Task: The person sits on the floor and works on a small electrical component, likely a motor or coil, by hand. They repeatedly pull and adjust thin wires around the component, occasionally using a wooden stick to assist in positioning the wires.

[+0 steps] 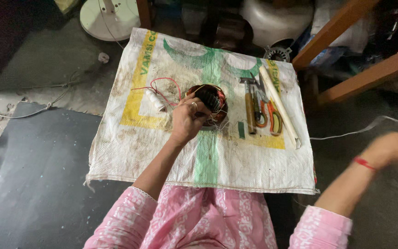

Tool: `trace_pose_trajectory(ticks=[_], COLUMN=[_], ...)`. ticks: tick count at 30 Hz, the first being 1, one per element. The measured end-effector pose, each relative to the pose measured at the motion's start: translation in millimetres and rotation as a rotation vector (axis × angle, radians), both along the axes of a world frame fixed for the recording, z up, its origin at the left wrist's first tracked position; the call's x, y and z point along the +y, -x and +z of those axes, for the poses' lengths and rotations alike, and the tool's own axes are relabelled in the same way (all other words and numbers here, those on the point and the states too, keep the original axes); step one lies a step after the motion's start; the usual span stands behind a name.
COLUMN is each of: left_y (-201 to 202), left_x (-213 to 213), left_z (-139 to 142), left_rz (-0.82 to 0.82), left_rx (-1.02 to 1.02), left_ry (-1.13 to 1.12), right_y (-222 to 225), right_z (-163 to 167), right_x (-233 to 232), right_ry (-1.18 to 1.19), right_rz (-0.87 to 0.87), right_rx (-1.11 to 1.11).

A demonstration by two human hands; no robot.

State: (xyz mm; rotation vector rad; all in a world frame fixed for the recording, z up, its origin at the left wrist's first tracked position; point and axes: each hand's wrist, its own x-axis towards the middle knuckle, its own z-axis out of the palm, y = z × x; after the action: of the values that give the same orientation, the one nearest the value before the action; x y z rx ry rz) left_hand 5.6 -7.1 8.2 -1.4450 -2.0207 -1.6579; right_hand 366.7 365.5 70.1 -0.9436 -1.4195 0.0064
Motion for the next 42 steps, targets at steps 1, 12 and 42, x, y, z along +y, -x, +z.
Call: trace_pose_trajectory(ticks=[1, 12, 42], left_y=[-1, -1, -2], left_x=[0, -1, -1], left_z=[0, 2, 4], left_rz=[0.003, -0.008, 0.003], left_rx=[-0.011, -0.044, -0.035], left_ry=[0.008, 0.032, 0.016], right_y=[34, 217, 219], right_z=[-4, -37, -58], right_x=[-20, -262, -281], right_ry=[-0.075, 0.088, 0.225], right_rz=[0.208, 0.804, 0.867], right_rx=[0.02, -0.091, -0.065])
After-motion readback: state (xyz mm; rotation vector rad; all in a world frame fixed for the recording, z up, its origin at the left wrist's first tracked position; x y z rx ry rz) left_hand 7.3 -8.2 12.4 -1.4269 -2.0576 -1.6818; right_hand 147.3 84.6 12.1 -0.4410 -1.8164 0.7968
